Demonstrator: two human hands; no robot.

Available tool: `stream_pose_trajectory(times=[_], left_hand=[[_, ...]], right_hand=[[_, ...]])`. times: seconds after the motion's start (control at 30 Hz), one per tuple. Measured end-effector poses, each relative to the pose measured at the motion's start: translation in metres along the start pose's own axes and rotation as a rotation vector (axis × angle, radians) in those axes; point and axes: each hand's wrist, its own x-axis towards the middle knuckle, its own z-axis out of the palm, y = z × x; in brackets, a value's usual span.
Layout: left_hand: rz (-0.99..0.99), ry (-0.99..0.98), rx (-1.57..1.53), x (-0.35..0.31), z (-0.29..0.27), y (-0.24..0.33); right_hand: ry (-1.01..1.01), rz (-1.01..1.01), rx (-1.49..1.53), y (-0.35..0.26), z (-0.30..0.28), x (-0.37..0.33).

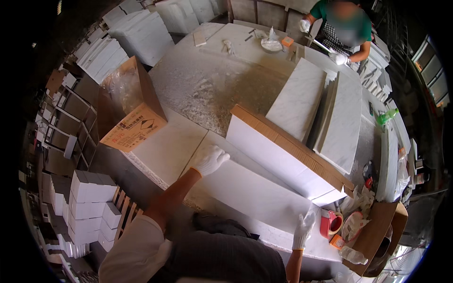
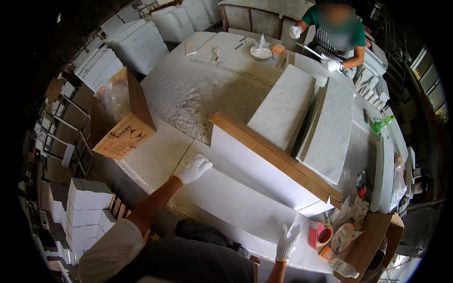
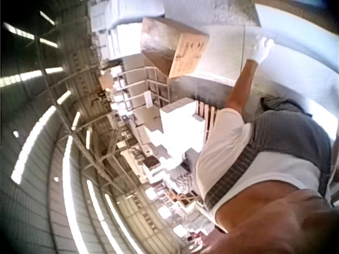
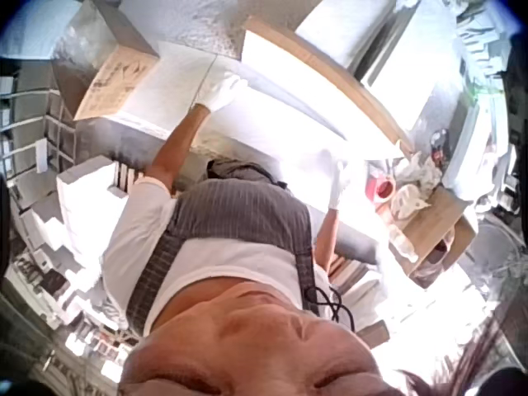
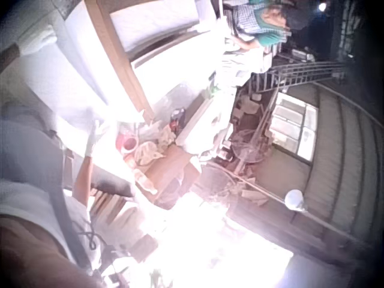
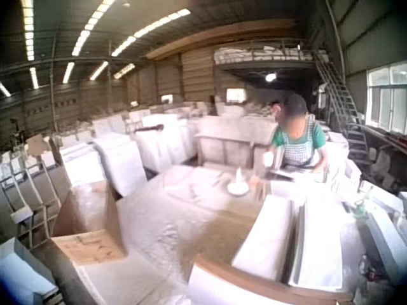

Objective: The person wraps white rectangular tiles in plastic film and places them into a cardboard box. They use a red tape dispenser to seal the box flaps. The person repeats this process with multiple tiles, stacking them inside the box.

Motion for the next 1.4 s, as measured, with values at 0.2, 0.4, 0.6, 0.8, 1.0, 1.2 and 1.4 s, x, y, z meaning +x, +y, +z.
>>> stream_pose_trajectory(times=[0.2,0.4,0.6,0.8,1.0,1.2,1.4], left_hand=[[0.12,-0.037,0.155,0.063,-0.011,0.009],[0.018,0.0,0.122,0.044,0.05,-0.037],[0.196,0.257,-0.085,0.002,0.027,-0.01],[-0.049,0.033,0.053,-0.074,0.015,-0.016],[-0.187,0.048,-0.198,-0.121,0.021,-0.024],[-0.759,0.545,-0.25,-0.182,0.039,-0.029],[-1.007,-0.098,-0.871,-0.225,0.058,-0.019]], right_hand=[[0.029,0.06,-0.062,0.022,0.046,0.034],[-0.083,0.05,-0.133,0.007,0.036,0.023],[-0.285,-0.036,0.157,0.01,0.017,0.035],[-0.631,-0.086,0.434,-0.003,0.002,0.061],[-0.781,-0.038,0.512,0.007,-0.001,0.087],[-0.811,0.016,0.511,-0.008,0.01,0.103],[-0.918,-0.005,0.516,-0.04,0.039,0.115]])
